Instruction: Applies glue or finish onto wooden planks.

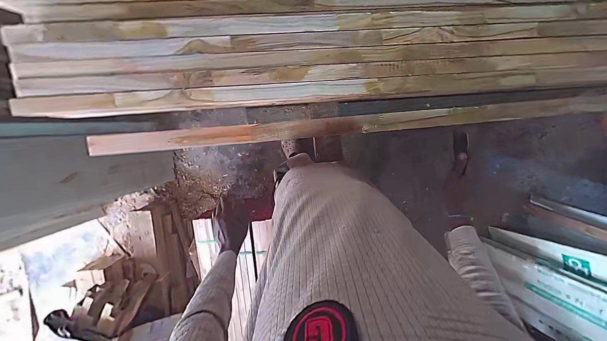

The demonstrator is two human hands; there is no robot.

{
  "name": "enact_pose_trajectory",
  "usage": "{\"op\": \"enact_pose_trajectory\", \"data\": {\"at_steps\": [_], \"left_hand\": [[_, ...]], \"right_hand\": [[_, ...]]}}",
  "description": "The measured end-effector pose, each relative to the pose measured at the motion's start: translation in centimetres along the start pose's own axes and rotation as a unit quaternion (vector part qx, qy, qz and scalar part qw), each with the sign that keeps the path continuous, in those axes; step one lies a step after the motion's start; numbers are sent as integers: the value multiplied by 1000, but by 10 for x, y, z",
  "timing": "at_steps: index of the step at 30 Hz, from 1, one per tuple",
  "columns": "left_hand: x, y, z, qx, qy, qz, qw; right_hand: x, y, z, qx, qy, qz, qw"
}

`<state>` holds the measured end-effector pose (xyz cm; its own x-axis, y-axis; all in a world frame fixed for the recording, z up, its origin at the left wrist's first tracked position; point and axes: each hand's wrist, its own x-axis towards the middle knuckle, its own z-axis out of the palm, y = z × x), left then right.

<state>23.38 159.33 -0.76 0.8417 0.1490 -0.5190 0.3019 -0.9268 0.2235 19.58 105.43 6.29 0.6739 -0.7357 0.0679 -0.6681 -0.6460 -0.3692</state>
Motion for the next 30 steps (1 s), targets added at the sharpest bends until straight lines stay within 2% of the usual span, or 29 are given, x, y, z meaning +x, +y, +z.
{"op": "enact_pose_trajectory", "data": {"at_steps": [1, 3, 4, 6, 8, 10, 13, 17, 20, 23, 25, 27, 30], "left_hand": [[-3, -10, 7, -6, -29, -26, 999], [-6, -24, 19, -16, -68, -42, 997], [-6, -30, 27, -27, -67, -39, 997], [-6, -22, 34, -55, -40, -37, 997], [-4, 13, 16, -84, -11, -47, 995], [5, 32, 5, -79, 72, -6, 994], [30, 58, -24, -30, 183, 36, 982], [70, 100, -74, 41, 199, 104, 973], [111, 113, -92, 148, 164, 169, 960], [140, 125, -102, 276, 107, 166, 941], [145, 138, -117, 295, 39, 143, 944], [154, 142, -132, 299, -30, 126, 946], [165, 142, -145, 311, -116, 166, 929]], "right_hand": [[13, 28, -1, 1, -1, -56, 998], [41, 39, -20, -25, -89, -45, 995], [52, 40, -23, -51, -120, -36, 991], [67, 38, -18, -101, -148, -105, 978], [70, 20, -3, -98, -117, -246, 957], [64, -7, 19, -69, -108, -339, 932], [50, -53, 45, -64, -111, -388, 913], [32, -104, 63, -37, -138, -417, 898], [15, -132, 77, 14, -165, -407, 898], [0, -141, 69, 65, -153, -363, 917], [-7, -135, 58, 110, -118, -325, 932], [-18, -126, 34, 145, -121, -257, 948], [-28, -99, 11, 127, -112, -195, 966]]}}
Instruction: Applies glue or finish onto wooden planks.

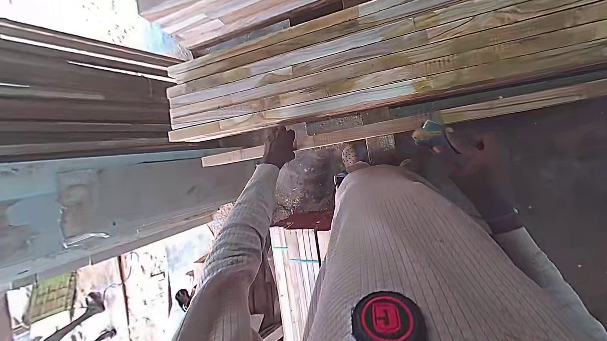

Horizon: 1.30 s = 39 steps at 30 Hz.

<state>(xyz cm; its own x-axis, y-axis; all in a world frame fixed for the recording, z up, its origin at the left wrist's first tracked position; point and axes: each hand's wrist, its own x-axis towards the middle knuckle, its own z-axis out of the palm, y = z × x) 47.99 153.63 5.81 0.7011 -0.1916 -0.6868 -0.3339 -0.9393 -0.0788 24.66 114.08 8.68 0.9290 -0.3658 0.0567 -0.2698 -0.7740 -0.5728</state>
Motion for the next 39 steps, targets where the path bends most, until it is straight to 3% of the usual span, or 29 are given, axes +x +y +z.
{"op": "enact_pose_trajectory", "data": {"at_steps": [5, 9, 11, 14, 18, 22, 25, 29, 36, 39], "left_hand": [[20, -37, -30, -110, -128, 160, 972], [22, -39, -24, -163, -178, 166, 956], [8, -16, -24, -151, -120, 153, 969], [-21, 36, -2, -80, 39, 110, 990], [-22, 64, 46, -3, 225, 75, 971], [-21, 59, 10, -20, 87, 49, 995], [-34, 58, -1, -43, 131, -1, 990], [-42, 43, 10, -45, 202, 23, 978], [-24, 7, -1, -106, 135, 137, 976], [-17, -3, -3, -139, 171, 197, 955]], "right_hand": [[-37, 37, -9, -43, 74, 26, 996], [-49, 33, -22, -62, 78, 48, 994], [-54, 30, -24, -66, 81, 55, 993], [-56, 27, -24, -72, 93, 52, 992], [-51, 15, -23, -59, 84, 49, 994], [-50, 8, -25, -59, 62, 30, 996], [-43, 3, -25, -42, 58, 2, 997], [-43, -8, -16, -17, 50, -17, 998], [-57, -51, 6, -32, 17, -16, 999], [-60, -86, 29, -13, 28, 2, 1000]]}}
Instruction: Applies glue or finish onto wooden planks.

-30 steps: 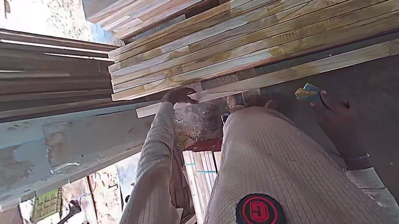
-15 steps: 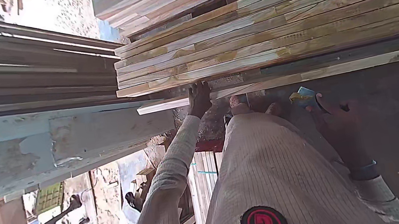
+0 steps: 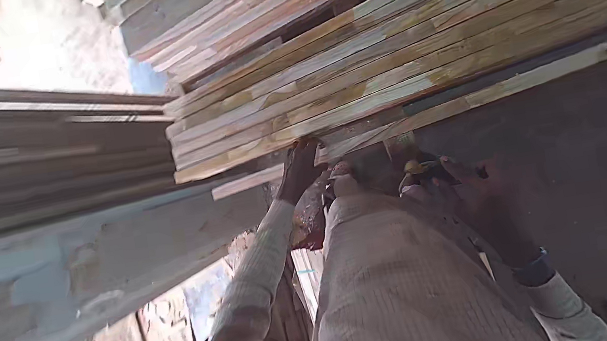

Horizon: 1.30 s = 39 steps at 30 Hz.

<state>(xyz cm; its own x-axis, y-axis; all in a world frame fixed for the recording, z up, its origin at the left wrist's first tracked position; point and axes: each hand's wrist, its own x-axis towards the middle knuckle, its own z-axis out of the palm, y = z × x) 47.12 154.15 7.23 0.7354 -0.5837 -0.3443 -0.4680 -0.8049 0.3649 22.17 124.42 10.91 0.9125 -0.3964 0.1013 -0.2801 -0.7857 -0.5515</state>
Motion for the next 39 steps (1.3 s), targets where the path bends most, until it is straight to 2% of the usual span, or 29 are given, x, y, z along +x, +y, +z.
{"op": "enact_pose_trajectory", "data": {"at_steps": [3, 5, 9, 12, 14, 17, 20, 22, 23, 26, 28, 32, 36, 39], "left_hand": [[-12, 25, -14, -124, 14, 74, 989], [-19, 32, -23, -210, 13, 139, 968], [-31, 12, -27, -325, -36, 173, 929], [-40, -16, -32, -359, -69, 175, 914], [-41, -33, -38, -294, -63, 168, 939], [-43, -66, -33, -74, -48, 128, 988], [-33, -96, -9, 91, -107, 58, 988], [-27, -107, 2, 134, -110, 71, 982], [-21, -111, -4, 123, -136, 78, 980], [-1, -121, -20, 36, -321, 38, 946], [10, -132, -18, 4, -368, 33, 929], [6, -139, -13, -31, -342, 27, 939], [-2, -143, -12, -64, -315, 27, 947], [-4, -148, -10, -58, -300, 35, 951]], "right_hand": [[-14, -45, 26, -1, 8, 70, 998], [-13, -77, 48, -11, 35, 90, 995], [-21, -135, 94, -15, 49, 136, 989], [-36, -172, 118, -7, 57, 166, 984], [-41, -187, 129, -10, 68, 181, 981], [-48, -200, 139, -28, 71, 212, 974], [-56, -206, 141, -46, 37, 272, 960], [-54, -206, 140, -56, 12, 291, 955], [-49, -207, 141, -64, 2, 293, 954], [-41, -214, 133, -76, -45, 290, 953], [-28, -218, 127, -79, -84, 288, 951], [-1, -222, 122, -60, -153, 305, 938], [19, -199, 125, 52, -206, 292, 933], [32, -172, 131, 176, -222, 367, 886]]}}
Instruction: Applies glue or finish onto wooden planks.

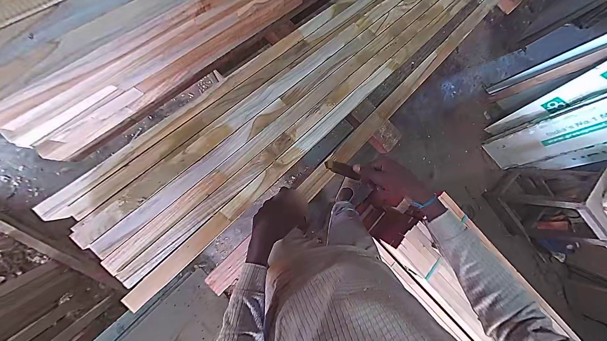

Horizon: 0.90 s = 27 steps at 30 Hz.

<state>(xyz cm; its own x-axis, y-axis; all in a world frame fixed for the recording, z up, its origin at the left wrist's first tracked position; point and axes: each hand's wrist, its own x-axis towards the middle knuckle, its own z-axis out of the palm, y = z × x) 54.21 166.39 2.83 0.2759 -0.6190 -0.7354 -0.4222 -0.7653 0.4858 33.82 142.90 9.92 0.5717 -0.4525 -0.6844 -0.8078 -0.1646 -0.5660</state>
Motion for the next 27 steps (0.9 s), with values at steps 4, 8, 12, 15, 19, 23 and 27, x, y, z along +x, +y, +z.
{"op": "enact_pose_trajectory", "data": {"at_steps": [4, 8, 12, 15, 19, 23, 27], "left_hand": [[0, -3, 2, 4, 16, 2, 1000], [1, -7, 4, 19, 22, 0, 1000], [-6, 0, -1, 20, 2, -12, 1000], [-21, 24, 7, 66, 49, -61, 995], [-27, 35, 29, 132, 137, -71, 979], [-30, 33, 36, 144, 161, -61, 974], [-24, 35, 18, 116, 95, -90, 985]], "right_hand": [[27, 21, -18, 136, -55, 121, 982], [22, 36, -24, 157, -81, 157, 972], [-27, 16, -18, 70, 42, 60, 995], [-51, -7, 4, -118, 144, -14, 982], [-43, -35, 55, -172, 224, 14, 959], [-45, -69, 110, -150, 137, 92, 975], [-73, -77, 128, -200, 22, 92, 975]]}}
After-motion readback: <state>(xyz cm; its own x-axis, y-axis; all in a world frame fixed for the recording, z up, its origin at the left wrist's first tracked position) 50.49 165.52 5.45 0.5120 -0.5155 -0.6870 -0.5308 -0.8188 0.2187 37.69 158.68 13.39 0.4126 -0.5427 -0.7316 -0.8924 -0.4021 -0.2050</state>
